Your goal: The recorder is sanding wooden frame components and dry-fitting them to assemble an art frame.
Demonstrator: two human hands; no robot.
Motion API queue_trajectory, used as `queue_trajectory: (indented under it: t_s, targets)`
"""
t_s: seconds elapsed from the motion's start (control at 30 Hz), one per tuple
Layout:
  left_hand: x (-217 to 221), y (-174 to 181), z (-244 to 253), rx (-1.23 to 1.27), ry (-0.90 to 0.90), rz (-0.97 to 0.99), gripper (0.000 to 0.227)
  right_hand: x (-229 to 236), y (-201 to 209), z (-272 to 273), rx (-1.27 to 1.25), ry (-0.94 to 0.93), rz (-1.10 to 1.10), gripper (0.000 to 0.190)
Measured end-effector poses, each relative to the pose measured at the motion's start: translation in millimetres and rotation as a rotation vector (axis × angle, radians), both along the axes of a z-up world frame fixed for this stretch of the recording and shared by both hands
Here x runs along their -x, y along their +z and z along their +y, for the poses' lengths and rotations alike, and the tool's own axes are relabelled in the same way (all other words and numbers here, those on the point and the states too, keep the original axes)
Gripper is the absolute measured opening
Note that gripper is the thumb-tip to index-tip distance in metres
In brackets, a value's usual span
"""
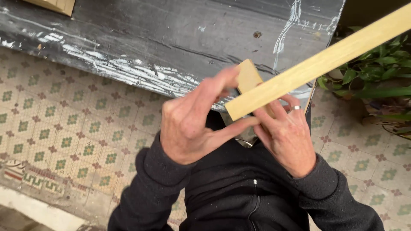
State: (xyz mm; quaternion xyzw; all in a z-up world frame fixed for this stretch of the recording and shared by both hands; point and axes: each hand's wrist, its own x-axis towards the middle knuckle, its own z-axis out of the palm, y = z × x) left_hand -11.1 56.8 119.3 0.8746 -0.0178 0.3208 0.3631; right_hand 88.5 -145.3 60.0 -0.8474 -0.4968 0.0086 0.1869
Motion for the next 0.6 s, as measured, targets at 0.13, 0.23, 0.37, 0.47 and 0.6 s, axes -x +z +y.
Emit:
queue_trajectory:
  t_s: [0.13, 0.23, 0.37, 0.47, 0.6]
  targets:
    - [15.8, -56.7, -8.9, 0.046, 0.010, 0.179, 0.041, 2.6, 7.4, 6.7, -0.004, -0.003, 0.031, 0.041]
    - [17.0, -64.3, -14.3, 0.084, 0.016, 0.155, 0.040, 7.8, 7.1, 7.7, -0.002, -0.003, -0.053, 0.039]
    - [14.7, -64.4, -17.4, 0.069, 0.040, 0.159, 0.039, 3.6, 11.7, -12.8, 0.079, 0.024, 0.014, 0.046]
    - [16.1, -61.6, -17.6, 0.070, 0.045, 0.152, 0.041, 3.4, 17.8, -0.8, 0.065, 0.047, -0.040, 0.048]
    - [16.9, -63.3, -19.8, 0.098, 0.047, 0.186, 0.040, 13.7, 16.8, -12.3, 0.023, 0.098, 0.052, 0.055]
